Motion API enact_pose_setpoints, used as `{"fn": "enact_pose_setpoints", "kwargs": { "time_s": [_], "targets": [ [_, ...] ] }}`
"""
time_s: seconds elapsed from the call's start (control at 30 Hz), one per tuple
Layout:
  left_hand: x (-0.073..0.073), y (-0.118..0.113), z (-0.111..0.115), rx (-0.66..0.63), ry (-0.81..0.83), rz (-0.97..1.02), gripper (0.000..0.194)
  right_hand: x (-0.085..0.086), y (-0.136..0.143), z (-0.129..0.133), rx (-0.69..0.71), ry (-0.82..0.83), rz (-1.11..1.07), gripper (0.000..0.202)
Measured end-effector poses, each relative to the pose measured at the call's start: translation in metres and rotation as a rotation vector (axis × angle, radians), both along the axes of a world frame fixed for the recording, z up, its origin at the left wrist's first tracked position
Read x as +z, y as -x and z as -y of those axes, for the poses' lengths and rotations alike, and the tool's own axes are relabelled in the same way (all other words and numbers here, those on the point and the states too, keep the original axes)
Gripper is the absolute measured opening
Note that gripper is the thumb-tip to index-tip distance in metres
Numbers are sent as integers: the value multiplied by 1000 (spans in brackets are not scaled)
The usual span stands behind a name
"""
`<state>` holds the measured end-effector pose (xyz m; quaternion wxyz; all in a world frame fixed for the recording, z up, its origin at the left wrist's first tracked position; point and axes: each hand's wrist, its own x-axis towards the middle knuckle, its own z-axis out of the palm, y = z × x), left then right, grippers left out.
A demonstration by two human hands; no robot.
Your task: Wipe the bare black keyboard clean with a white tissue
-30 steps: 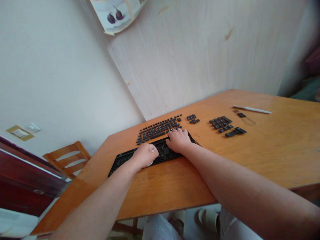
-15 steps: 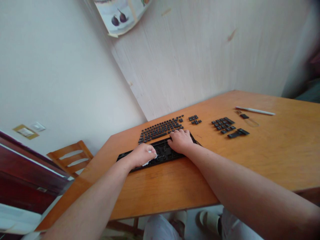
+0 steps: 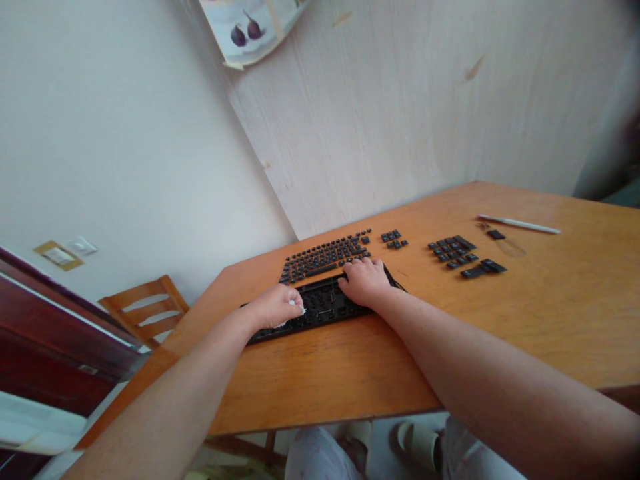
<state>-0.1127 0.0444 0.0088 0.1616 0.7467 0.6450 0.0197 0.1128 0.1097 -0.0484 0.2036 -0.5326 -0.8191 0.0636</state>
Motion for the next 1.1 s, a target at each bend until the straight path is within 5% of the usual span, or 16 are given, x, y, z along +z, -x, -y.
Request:
{"fn": "enact_pose_setpoints", "kwargs": {
  "time_s": [1.1],
  "targets": [
    [11,25,10,32,-8,-153,17,-1,-1,0,6,-16,6,42]
  ]
}}
